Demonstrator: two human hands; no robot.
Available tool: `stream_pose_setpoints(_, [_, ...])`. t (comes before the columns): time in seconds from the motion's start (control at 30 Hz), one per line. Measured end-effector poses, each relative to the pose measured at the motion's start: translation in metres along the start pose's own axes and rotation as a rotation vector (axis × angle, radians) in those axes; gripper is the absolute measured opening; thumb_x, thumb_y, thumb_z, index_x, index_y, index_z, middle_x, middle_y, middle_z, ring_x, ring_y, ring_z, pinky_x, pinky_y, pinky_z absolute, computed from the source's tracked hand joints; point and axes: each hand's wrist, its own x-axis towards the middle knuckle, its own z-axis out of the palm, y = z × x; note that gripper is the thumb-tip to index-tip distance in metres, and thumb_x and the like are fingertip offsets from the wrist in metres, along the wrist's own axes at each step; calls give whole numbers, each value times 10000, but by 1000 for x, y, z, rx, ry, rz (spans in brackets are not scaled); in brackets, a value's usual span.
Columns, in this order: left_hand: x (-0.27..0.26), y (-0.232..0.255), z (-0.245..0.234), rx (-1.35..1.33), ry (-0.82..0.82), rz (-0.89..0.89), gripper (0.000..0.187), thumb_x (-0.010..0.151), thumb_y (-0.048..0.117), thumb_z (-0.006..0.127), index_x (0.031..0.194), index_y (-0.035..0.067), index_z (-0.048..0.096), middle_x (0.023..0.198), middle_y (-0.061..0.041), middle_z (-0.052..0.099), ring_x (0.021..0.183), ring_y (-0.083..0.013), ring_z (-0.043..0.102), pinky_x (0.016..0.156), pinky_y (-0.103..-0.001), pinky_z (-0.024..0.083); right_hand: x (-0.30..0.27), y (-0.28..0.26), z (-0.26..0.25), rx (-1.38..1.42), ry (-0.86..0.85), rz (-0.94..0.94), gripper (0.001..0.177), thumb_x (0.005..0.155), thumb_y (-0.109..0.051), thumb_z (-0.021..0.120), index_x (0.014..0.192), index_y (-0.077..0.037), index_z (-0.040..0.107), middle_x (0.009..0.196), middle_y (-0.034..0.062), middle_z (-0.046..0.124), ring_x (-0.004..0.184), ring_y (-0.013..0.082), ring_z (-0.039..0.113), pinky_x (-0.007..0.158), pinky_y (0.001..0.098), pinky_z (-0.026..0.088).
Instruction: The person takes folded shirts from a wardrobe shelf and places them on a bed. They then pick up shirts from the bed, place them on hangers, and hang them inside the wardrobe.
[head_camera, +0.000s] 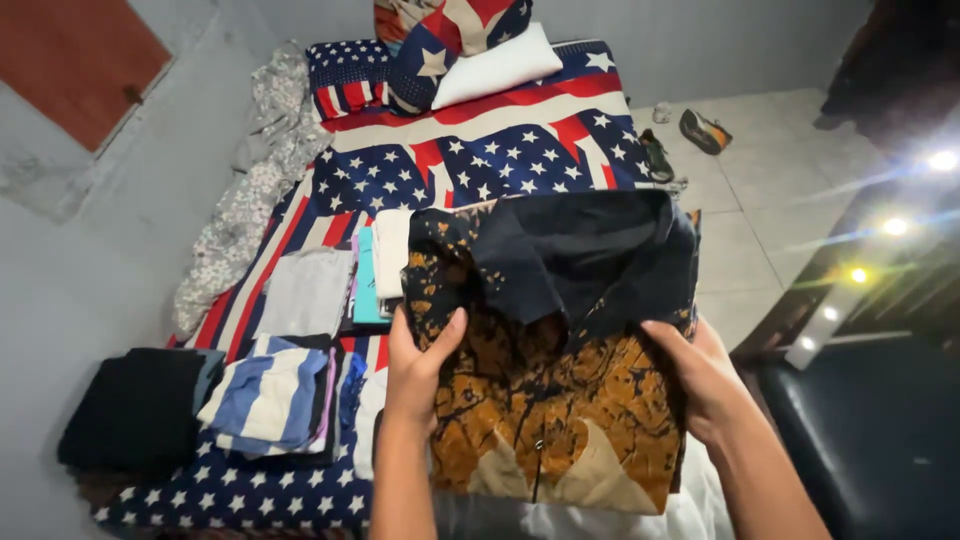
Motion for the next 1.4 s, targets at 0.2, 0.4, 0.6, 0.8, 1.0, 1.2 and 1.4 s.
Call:
stream_pose_setpoints(0.2, [41,-19,4,0,15,-23,518,842,153,772,1306,39,573,1113,-74,690,963,-173,685,839,-324,563,39,-13,15,-14,38,63,441,851,-126,673,1281,-83,586,1046,71,706,894,192,692,779,372,582])
stream_pose_setpoints(0.4, [100,-42,-36,12,-80,-116,504,853,130,753,1311,10,580,1084,-92,703,897,-183,698,770,-331,573,79,22,34,-13,73,140,415,879,-146,694,1253,4,598,1032,95,718,886,204,696,767,386,583])
stream_pose_setpoints(0.6, [151,-65,-119,230,-8,-214,463,841,154,751,1268,14,640,1086,-106,731,916,-175,706,795,-320,563,115,86,90,-5,167,273,419,867,-156,704,1257,-26,626,1050,72,728,897,185,688,783,362,561])
stream_pose_setpoints(0.8, [188,-47,-201,195,165,-246,481,816,189,747,1257,22,652,1049,-123,729,864,-204,715,769,-341,566,162,137,174,-42,38,232,444,841,-160,731,1247,-24,611,1048,93,738,883,194,696,777,377,576])
stream_pose_setpoints(1.0, [256,3,-285,150,119,-97,492,820,222,743,1254,30,612,1064,-102,704,883,-203,703,757,-356,575,219,159,286,-29,-96,211,466,852,-213,738,1260,-18,626,1060,116,727,891,216,691,778,387,569])
stream_pose_setpoints(1.2, [337,32,-336,154,181,-90,562,786,288,760,1275,70,590,1118,-99,688,964,-240,706,818,-443,578,285,157,373,-47,-200,167,562,835,-315,731,1302,-29,606,1132,143,713,997,277,681,850,452,570])
stream_pose_setpoints(1.4, [433,-102,-457,1063,317,101,740,816,443,839,1320,-20,558,1258,-202,662,1145,-282,645,966,-391,503,384,269,368,-675,-72,45,812,896,-446,801,1450,-25,382,1345,231,482,1228,299,519,1041,445,472])
